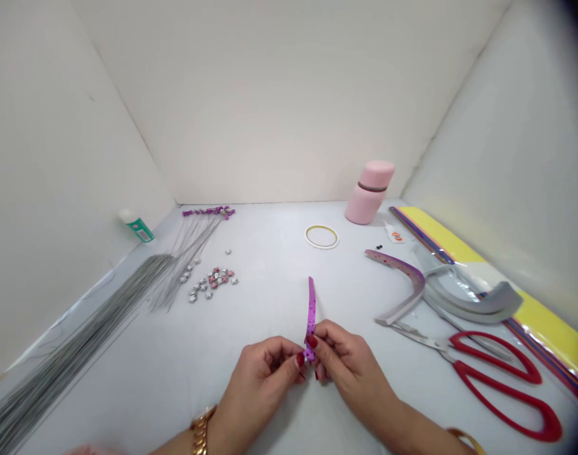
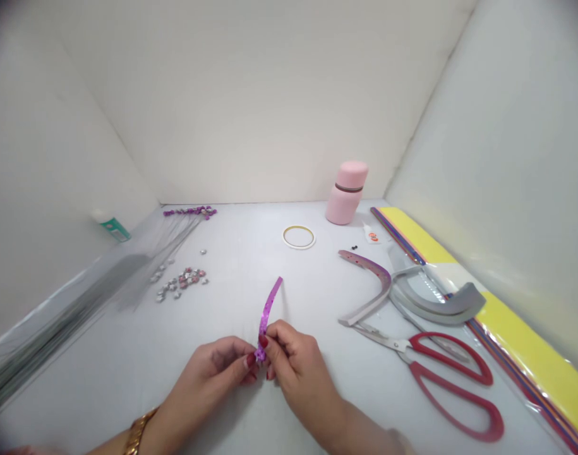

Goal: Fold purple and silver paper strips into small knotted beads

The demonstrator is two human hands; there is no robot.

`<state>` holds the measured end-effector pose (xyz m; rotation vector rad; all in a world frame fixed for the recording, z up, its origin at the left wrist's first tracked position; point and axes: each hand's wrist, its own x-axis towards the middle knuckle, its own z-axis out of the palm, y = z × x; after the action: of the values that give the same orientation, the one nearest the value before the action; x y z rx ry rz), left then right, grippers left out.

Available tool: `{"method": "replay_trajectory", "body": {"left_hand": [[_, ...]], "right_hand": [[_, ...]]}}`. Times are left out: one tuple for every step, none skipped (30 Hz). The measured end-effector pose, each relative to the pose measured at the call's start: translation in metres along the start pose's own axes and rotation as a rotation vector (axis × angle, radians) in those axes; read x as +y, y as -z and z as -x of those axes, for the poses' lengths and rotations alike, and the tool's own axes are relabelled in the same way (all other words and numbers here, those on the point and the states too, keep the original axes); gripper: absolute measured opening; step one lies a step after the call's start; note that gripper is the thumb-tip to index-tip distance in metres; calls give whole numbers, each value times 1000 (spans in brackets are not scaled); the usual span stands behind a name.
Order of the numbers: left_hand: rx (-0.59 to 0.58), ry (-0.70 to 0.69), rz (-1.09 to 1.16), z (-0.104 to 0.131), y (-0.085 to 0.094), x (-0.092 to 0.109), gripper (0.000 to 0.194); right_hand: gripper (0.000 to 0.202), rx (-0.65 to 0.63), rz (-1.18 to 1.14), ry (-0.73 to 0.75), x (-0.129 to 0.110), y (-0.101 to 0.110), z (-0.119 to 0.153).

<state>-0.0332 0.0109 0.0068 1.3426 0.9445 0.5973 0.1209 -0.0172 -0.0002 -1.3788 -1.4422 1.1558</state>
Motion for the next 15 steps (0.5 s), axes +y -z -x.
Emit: {"method": "replay_trajectory", "body": {"left_hand": [[-2,23,37,-1,0,0,16],[-7,55,87,-1,0,1,15],[-21,92,144,-2,0,2,14],[-41,131,197,-2,1,4,14],[-61,168,239,-3,1,6,14],[-79,196,268,-4,2,7,14],[-95,213,282,-4,2,8,14],[-108,225,289,-5,3,9,15],[-116,233,294,-5,3,10,15],[-118,239,299,-6,3,10,16],[-121,238,303,-6,3,9,17],[-122,228,303,-6,3,9,17],[-120,207,297,-6,2,8,18],[-116,177,287,-5,2,7,17],[-107,142,274,-5,1,6,17]], "right_hand": [[23,4,20,11,0,0,0],[22,4,42,24,0,0,1],[22,4,61,40,-1,1,1],[22,5,77,55,-1,1,2],[21,5,89,67,-1,1,2],[21,6,96,75,-2,1,2],[21,8,100,79,-2,1,2],[21,9,102,79,-2,1,2],[21,11,102,78,-2,1,2],[20,13,100,74,-2,1,2],[20,16,97,70,-2,1,2],[20,16,92,65,-1,1,2],[20,16,87,61,-1,1,2],[20,17,84,57,0,1,2],[20,18,83,52,1,1,2]]}}
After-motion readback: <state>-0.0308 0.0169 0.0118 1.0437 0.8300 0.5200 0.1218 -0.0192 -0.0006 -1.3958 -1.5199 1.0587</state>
